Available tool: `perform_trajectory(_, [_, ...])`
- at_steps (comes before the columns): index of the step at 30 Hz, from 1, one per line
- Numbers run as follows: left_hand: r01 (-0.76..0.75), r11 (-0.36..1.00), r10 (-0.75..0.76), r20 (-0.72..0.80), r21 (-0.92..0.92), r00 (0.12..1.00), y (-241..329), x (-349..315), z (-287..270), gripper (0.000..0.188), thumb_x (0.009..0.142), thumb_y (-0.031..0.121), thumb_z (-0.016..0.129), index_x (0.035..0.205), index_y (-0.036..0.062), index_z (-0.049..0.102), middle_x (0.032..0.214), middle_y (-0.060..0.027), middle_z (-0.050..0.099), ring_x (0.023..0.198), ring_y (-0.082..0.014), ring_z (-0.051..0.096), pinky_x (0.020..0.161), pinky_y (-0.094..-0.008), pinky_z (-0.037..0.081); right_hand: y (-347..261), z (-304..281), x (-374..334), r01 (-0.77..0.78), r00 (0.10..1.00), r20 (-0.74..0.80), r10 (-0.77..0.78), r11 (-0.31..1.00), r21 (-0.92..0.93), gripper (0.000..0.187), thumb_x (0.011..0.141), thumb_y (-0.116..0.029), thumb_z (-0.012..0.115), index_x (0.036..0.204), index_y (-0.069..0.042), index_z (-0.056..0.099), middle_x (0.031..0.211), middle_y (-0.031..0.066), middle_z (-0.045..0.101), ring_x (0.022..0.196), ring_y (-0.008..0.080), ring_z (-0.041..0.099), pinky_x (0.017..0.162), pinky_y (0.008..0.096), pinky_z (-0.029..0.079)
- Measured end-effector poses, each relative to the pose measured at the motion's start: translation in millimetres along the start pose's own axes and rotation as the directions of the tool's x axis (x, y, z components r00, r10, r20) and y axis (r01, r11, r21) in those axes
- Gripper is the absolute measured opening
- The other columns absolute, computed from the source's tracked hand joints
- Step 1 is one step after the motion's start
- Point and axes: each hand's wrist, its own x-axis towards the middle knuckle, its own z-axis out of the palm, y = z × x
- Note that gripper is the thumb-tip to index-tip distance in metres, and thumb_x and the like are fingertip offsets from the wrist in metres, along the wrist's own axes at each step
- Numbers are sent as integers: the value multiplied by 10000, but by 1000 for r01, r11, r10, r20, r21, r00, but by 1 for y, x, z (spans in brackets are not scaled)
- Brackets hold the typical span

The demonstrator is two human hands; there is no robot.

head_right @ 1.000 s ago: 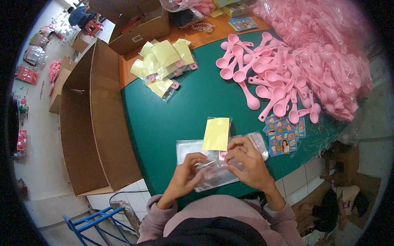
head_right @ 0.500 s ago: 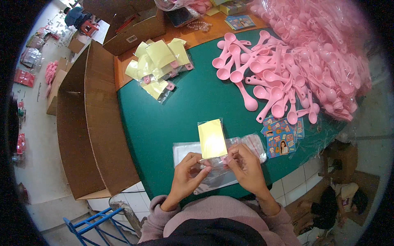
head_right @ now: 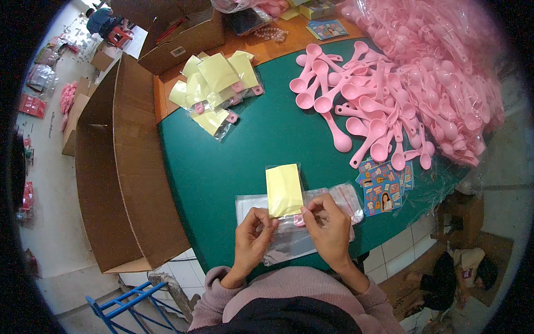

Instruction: Manually packaging pink plastic spoons and promotional cards into small plastic bags at a workstation.

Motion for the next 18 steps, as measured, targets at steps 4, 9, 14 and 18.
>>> perform_trajectory(4, [-22,999,23,-27,37,999,9,-2,4,105,870,39,547,945,9,480,847,-36,546,665,-42,482,499,-173,413,1,3,-1,32,999,-24,-32,999,-5,111,814,6,583,918,46,579,789,72,612,710,108,624,563,219,499])
perform_trajectory(9, [-62,998,62,-40,19,997,9,-4,5,96,875,32,530,963,3,503,916,-56,553,715,-52,506,520,-178,436,-5,1,0,120,993,17,-119,975,-187,186,809,19,576,990,41,613,826,80,605,726,106,607,586,208,486])
perform_trajectory(14, [-120,977,105,92,177,990,12,0,-2,264,856,10,543,1115,-11,496,1078,-88,536,806,-83,523,551,-184,455,-16,-8,5,179,981,127,-144,921,-346,233,796,19,570,1023,23,618,831,96,587,685,94,574,576,213,461])
perform_trajectory(18, [-260,914,237,113,310,965,36,20,-17,505,839,20,568,1307,-5,380,1230,-125,479,922,-139,522,636,-208,479,-40,-27,42,322,934,311,-177,796,-513,199,793,-83,594,971,4,609,849,146,573,719,257,585,643,341,474])
